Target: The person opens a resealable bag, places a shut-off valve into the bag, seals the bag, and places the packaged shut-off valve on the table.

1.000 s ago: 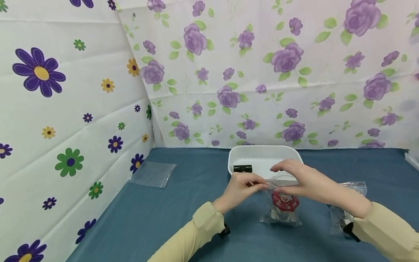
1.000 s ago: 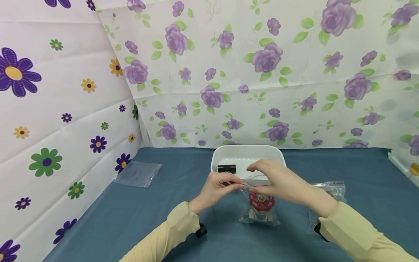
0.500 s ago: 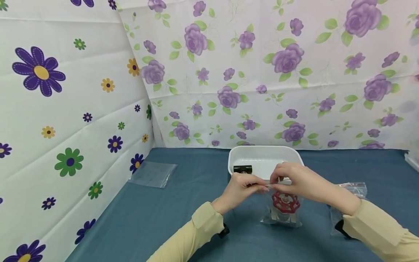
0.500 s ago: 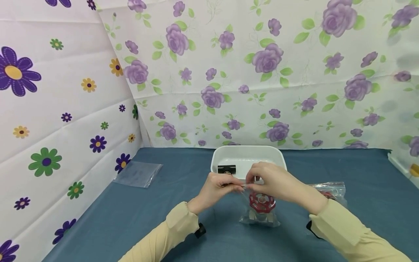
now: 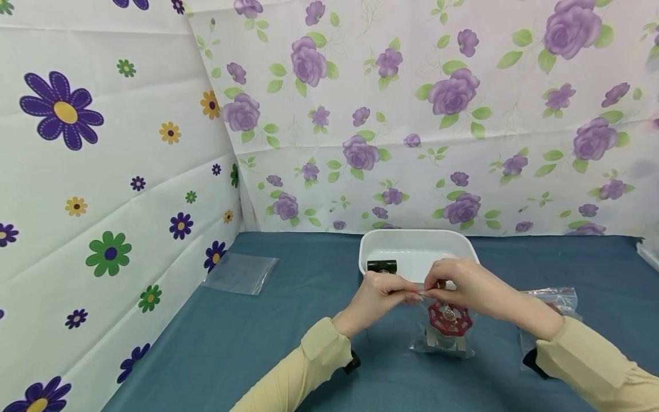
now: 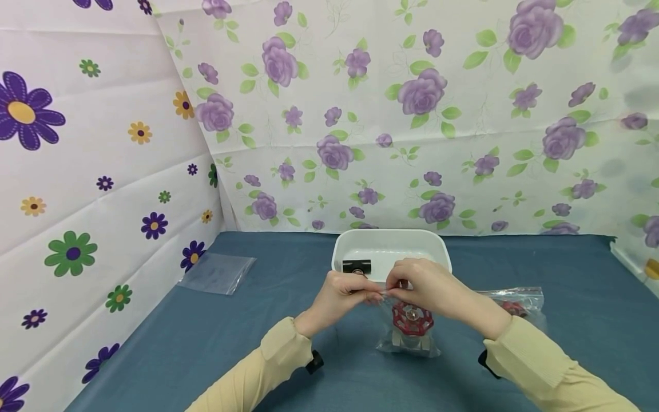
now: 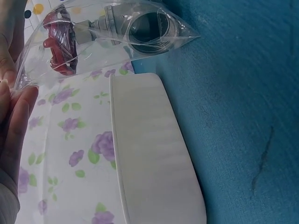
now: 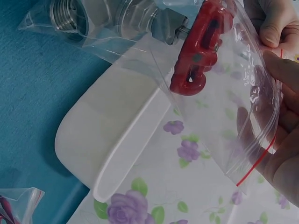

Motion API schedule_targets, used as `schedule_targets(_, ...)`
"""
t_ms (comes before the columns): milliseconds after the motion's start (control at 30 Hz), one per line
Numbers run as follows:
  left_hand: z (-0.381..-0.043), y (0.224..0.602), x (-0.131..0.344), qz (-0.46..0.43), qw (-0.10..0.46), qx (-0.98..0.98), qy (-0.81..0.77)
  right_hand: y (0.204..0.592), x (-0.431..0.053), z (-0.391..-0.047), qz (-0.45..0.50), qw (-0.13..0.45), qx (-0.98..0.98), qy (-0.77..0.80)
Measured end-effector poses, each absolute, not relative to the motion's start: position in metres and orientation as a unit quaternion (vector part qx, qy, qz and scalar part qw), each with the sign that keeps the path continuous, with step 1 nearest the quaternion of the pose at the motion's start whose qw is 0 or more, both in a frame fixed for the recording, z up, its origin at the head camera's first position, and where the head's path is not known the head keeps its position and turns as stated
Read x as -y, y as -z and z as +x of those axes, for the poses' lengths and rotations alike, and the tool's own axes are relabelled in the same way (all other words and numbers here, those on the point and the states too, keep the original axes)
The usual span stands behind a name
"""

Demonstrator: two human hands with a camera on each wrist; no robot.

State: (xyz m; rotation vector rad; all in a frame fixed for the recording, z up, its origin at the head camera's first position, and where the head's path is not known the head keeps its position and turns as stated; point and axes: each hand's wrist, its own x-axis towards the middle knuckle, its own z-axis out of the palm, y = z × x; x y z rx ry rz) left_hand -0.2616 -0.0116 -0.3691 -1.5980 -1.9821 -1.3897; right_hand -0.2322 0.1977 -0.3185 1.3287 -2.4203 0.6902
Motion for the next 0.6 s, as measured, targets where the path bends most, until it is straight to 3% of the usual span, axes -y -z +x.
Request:
schedule_targets(300, -0.241, 0.343, 0.016, -0.552, 0.162, 0.679, 0.456, 0.32, -0.197, -0.232, 0.488, 0.171, 0.819, -0.25)
schedule_targets(600, -0.242, 0.345, 0.015, -0.555, 0.181, 0.677, 0.448, 0.324, -0.202, -0.231, 0.454, 0.143, 0.835, -0.276)
